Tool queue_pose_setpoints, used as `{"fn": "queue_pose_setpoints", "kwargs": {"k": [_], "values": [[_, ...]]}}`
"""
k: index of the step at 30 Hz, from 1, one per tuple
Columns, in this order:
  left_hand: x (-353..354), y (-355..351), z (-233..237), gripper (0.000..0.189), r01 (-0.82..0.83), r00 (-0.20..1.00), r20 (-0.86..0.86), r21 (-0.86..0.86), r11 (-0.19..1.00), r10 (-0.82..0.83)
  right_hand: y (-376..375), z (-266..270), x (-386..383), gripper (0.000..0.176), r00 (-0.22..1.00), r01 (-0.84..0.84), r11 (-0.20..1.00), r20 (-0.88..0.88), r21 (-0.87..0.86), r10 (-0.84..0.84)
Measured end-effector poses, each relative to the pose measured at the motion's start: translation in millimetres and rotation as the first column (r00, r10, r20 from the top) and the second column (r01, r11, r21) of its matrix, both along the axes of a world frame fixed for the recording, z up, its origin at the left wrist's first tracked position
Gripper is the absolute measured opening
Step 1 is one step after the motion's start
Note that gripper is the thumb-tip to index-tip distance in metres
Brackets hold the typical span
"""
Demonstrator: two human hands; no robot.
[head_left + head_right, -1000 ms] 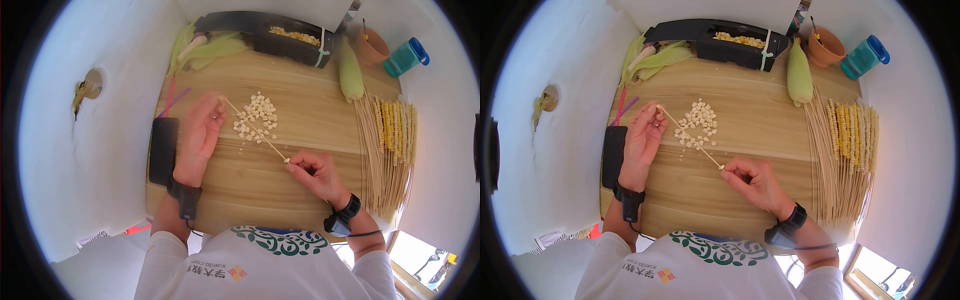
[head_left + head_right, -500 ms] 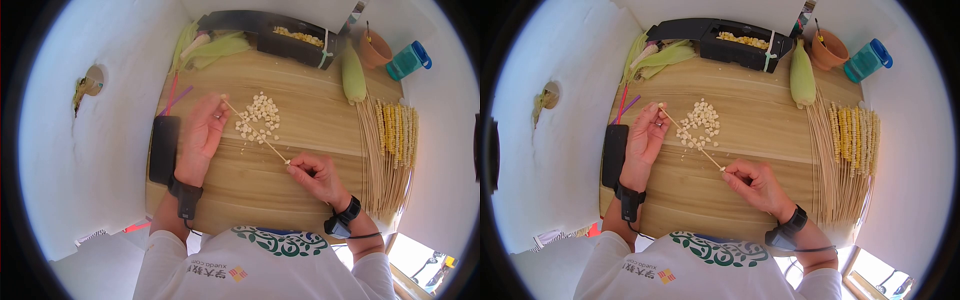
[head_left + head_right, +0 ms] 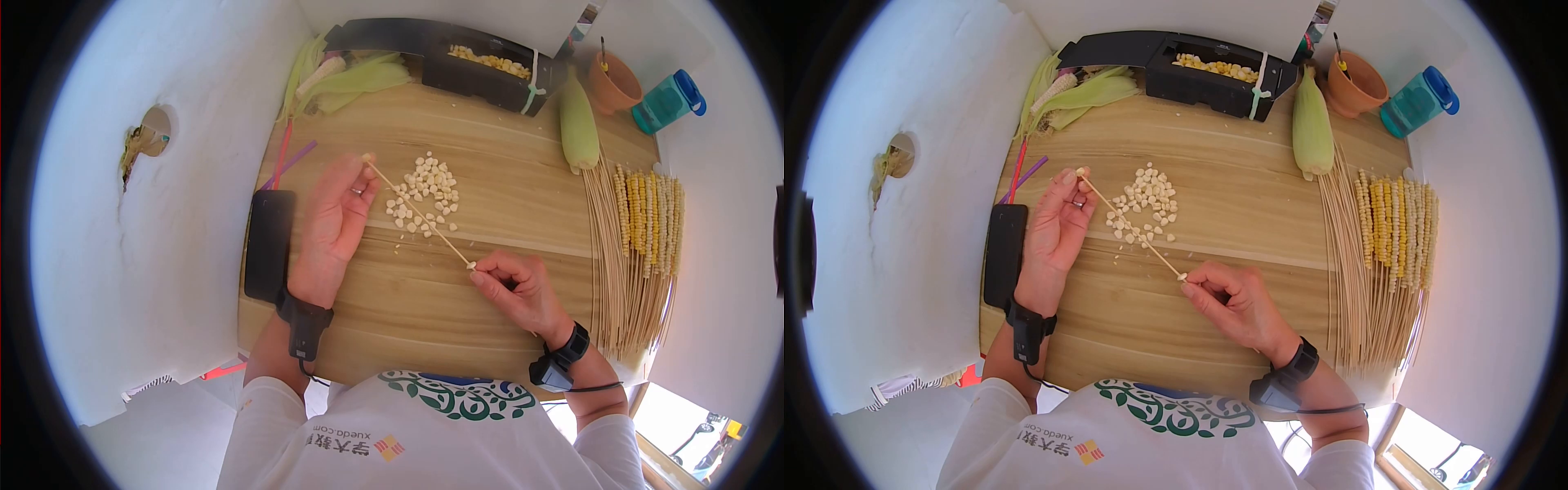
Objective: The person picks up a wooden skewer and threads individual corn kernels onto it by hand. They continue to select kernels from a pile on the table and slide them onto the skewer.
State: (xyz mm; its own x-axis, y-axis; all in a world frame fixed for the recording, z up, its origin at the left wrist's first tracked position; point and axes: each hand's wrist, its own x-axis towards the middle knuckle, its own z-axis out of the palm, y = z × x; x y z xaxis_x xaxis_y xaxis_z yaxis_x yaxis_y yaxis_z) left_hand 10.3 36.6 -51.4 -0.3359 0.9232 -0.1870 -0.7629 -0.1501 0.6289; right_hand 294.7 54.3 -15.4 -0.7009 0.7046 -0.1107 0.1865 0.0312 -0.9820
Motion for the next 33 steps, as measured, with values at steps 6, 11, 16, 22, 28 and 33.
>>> {"fn": "queue_pose_setpoints", "kwargs": {"k": [6, 11, 16, 22, 28, 33], "values": [[-0.3, 0.6, -2.9, 0.009, -0.002, 1.0, -0.025, 0.012, 1.0, 0.002, -0.6, 1.4, -0.7, 0.012, 1.0, 0.007, 1.0, -0.002, -0.011, -0.007], [7.0, 0.8, -0.7, 0.01, -0.067, 0.996, -0.064, 0.015, 0.998, 0.068, -0.3, 1.8, -1.1, 0.011, 1.0, 0.01, 0.998, 0.017, 0.065, -0.011], [7.7, 0.7, -4.0, 0.009, -0.082, 0.994, -0.073, 0.036, 0.996, 0.084, -2.0, 0.8, -1.6, 0.011, 1.0, 0.008, 0.998, 0.014, 0.056, -0.009], [3.8, 1.7, -4.7, 0.009, -0.065, 0.99, -0.12, 0.095, 0.993, 0.077, -1.2, -0.7, 0.1, 0.011, 1.0, 0.008, 1.0, 0.01, -0.002, -0.008], [5.7, 2.3, 2.2, 0.009, -0.099, 0.969, -0.215, 0.116, 0.988, 0.122, 0.4, 0.2, 1.6, 0.011, 1.0, -0.003, 0.997, -0.017, -0.077, 0.001], [6.7, 2.7, 5.7, 0.009, -0.12, 0.931, -0.329, 0.131, 0.984, 0.157, 0.3, 0.1, 1.4, 0.012, 1.0, -0.002, 0.997, -0.024, -0.073, 0.0]]}}
